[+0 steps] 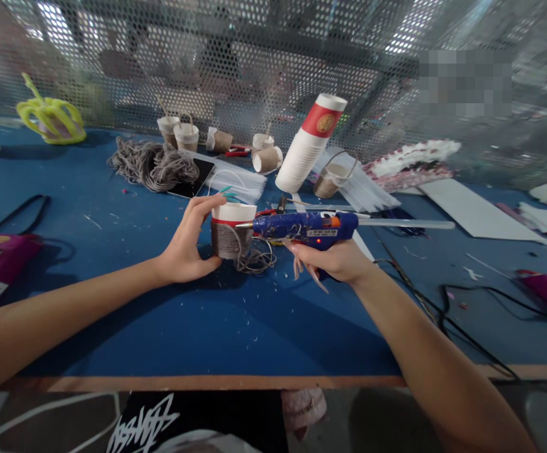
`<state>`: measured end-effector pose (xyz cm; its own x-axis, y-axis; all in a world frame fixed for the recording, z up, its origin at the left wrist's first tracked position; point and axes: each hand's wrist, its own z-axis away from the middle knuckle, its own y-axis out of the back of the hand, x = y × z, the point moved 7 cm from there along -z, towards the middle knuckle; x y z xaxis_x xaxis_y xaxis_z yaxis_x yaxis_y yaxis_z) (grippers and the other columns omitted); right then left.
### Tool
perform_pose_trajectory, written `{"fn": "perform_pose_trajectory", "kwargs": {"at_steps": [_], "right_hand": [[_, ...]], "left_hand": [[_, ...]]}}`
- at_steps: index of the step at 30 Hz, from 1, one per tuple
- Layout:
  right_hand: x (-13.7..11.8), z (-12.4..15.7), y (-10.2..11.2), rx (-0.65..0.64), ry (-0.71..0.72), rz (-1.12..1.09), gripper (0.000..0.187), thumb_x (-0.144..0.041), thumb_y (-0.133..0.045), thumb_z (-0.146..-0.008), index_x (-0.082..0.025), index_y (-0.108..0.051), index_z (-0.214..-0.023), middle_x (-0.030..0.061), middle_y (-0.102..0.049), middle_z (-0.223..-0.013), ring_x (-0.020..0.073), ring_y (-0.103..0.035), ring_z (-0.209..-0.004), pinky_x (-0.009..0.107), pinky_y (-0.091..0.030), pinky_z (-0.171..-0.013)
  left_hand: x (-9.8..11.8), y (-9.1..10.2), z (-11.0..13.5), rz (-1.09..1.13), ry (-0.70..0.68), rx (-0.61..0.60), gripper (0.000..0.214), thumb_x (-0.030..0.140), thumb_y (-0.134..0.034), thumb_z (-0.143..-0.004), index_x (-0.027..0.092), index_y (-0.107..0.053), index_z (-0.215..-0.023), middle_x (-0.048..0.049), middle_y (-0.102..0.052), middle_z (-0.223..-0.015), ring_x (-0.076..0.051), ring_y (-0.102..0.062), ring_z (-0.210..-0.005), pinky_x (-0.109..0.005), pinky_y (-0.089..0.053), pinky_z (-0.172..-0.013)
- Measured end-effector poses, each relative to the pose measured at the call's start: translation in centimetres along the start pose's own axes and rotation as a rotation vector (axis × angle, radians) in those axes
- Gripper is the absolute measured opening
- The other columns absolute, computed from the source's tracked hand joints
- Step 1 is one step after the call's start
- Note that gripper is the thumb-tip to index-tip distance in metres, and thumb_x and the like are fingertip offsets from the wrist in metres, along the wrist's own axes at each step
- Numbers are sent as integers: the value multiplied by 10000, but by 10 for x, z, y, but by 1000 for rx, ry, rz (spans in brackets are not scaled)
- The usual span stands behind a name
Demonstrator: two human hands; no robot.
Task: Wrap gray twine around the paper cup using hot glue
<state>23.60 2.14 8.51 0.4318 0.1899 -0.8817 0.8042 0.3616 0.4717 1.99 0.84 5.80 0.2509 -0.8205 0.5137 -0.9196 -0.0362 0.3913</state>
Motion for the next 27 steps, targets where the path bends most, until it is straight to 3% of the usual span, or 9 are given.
{"fn": "perform_pose_trajectory", "kwargs": {"at_steps": [14, 27], "right_hand": [[0, 1, 2, 9, -5, -23, 252, -379, -709, -690, -230, -557, -556, -58, -516, -373, 103, -459, -281, 245, -397, -295], [-2, 1, 5, 38, -8, -34, 280, -381, -699, -676, -238, -539, -497, -45, -505, -358, 117, -463, -289, 281, -425, -324]], "left_hand": [[-7, -1, 2, 109, 67, 25, 824, 192, -774, -645, 248, -400, -1378, -136, -465, -1371, -332, -499, -1324, -511, -471, -1113], [-7, -2, 2, 154, 39, 23, 824, 190, -769, -670, 249, -361, -1383, -151, -472, -1390, -324, -512, -1325, -503, -473, -1113]]}}
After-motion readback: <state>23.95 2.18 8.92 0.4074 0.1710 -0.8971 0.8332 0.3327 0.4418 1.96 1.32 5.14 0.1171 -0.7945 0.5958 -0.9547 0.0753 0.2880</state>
